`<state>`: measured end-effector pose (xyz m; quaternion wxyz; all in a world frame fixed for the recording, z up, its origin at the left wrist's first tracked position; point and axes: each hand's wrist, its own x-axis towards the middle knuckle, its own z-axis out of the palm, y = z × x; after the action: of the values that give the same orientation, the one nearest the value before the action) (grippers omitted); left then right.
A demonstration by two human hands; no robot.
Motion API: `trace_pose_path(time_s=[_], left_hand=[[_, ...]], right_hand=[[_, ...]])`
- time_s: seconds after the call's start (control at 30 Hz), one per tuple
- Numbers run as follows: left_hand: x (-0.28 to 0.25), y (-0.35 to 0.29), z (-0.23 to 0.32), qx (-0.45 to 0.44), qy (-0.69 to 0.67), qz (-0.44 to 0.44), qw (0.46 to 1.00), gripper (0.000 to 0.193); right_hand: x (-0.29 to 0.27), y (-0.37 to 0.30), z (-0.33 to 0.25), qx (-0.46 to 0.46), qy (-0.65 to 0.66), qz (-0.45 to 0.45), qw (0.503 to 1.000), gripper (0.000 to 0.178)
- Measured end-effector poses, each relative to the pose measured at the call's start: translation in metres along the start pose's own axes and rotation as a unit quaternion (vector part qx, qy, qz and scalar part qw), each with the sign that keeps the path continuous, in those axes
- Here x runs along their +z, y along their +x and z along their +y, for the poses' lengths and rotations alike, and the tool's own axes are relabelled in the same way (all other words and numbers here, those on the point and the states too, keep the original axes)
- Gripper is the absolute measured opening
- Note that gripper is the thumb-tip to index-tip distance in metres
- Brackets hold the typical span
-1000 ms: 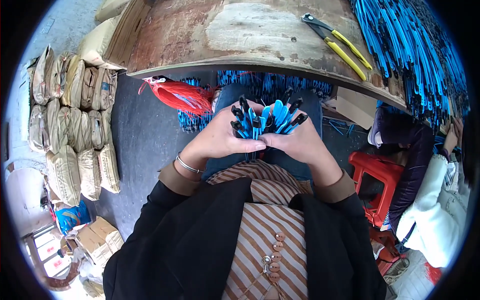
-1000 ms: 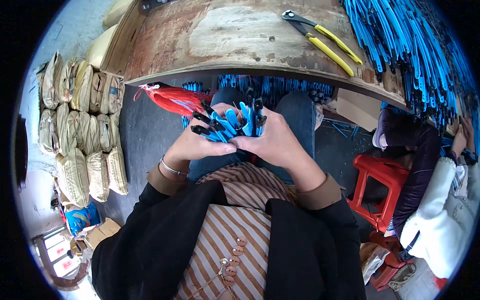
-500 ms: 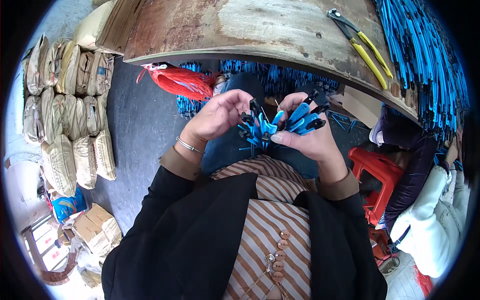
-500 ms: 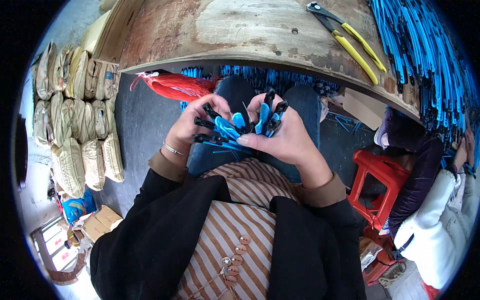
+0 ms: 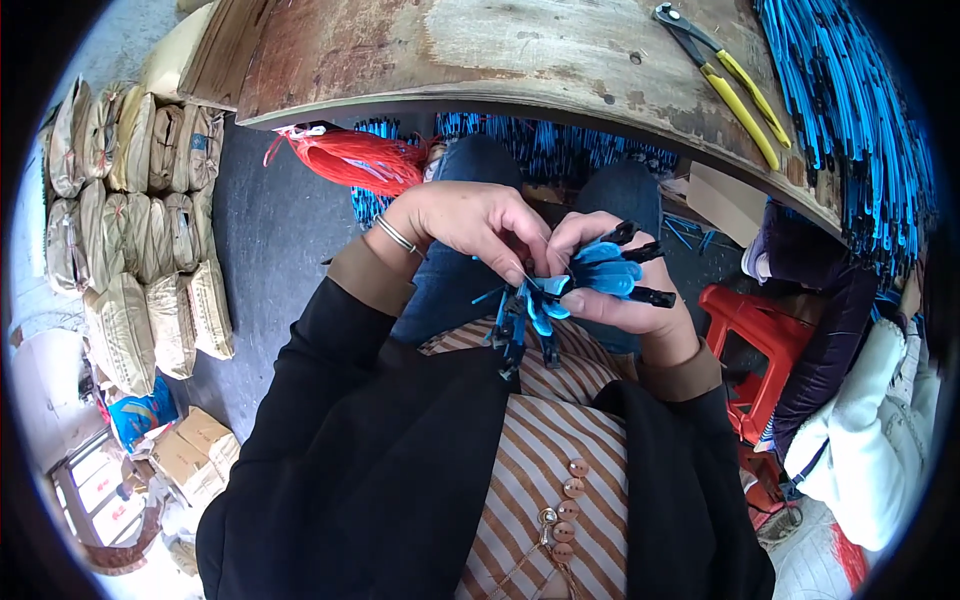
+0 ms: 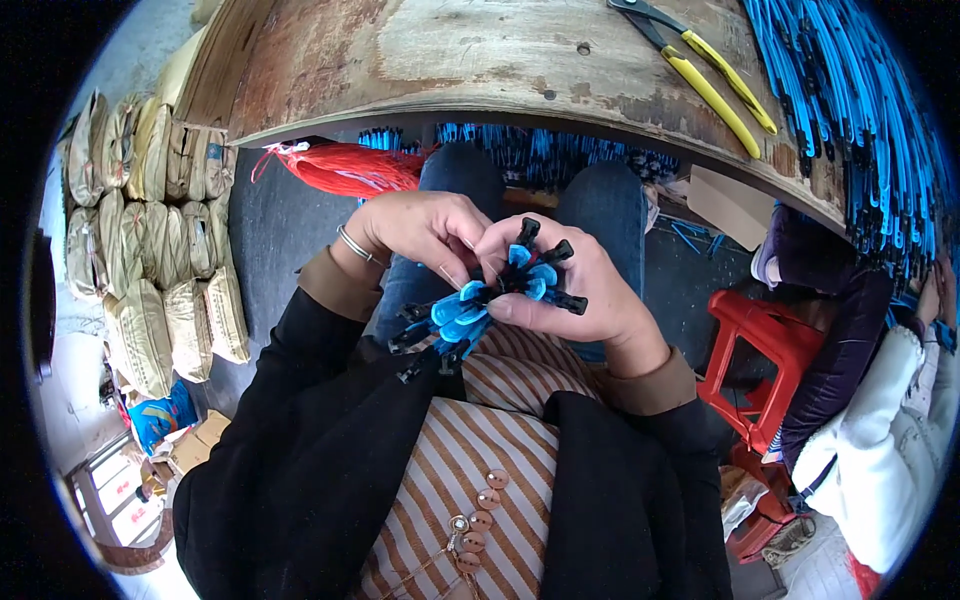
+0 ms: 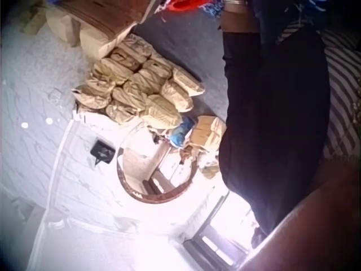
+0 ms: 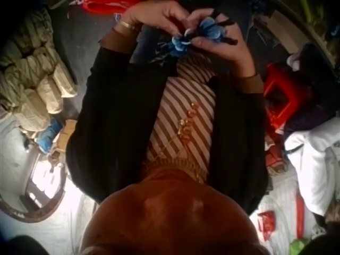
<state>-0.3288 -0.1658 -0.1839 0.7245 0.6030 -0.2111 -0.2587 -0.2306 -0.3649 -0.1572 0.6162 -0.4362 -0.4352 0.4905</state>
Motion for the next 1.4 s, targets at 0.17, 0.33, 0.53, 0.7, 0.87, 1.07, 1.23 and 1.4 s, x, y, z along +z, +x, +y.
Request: trace_pose_path(time_s=[0.17,0.33,0.53,0.7,0.87,1.07,1.23,1.4], left_hand=[[0.009,0.006,-0.011,0.06,-0.163,0.113,0.978,0.034],[0.014,0.015,-0.028,0.052,-0.323,0.34,0.881,0.039],[0.015,0.01,-0.012,0.037,-0.215,0.312,0.925,0.029],[0.016,0.012,-0.001,0.012,-0.146,0.243,0.959,0.021],[0.025,0.02,-0.006,0.015,-0.143,0.27,0.952,0.02],[0.031,0.008,-0.002,0.04,-0.09,0.206,0.974,0.019],[0.031,0.006,-0.004,0.046,-0.094,0.22,0.97,0.019],[0.026,0.004,-0.007,0.109,-0.166,0.17,0.965,0.018]], right_hand=[[-0.003,-0.005,0.001,-0.006,0.055,0.126,0.991,0.036],[-0.014,0.007,0.001,0.03,0.04,0.259,0.964,0.047],[-0.02,0.013,-0.003,0.07,0.046,0.17,0.982,0.049],[-0.027,0.002,0.008,0.013,0.079,0.09,0.993,0.046],[-0.014,-0.007,0.005,0.037,0.034,0.14,0.989,0.051],[0.017,-0.019,0.004,0.018,-0.063,0.179,0.982,0.055],[0.027,-0.017,0.0,-0.054,-0.139,0.22,0.964,0.054],[-0.002,-0.015,-0.002,-0.015,-0.084,0.077,0.993,0.061]])
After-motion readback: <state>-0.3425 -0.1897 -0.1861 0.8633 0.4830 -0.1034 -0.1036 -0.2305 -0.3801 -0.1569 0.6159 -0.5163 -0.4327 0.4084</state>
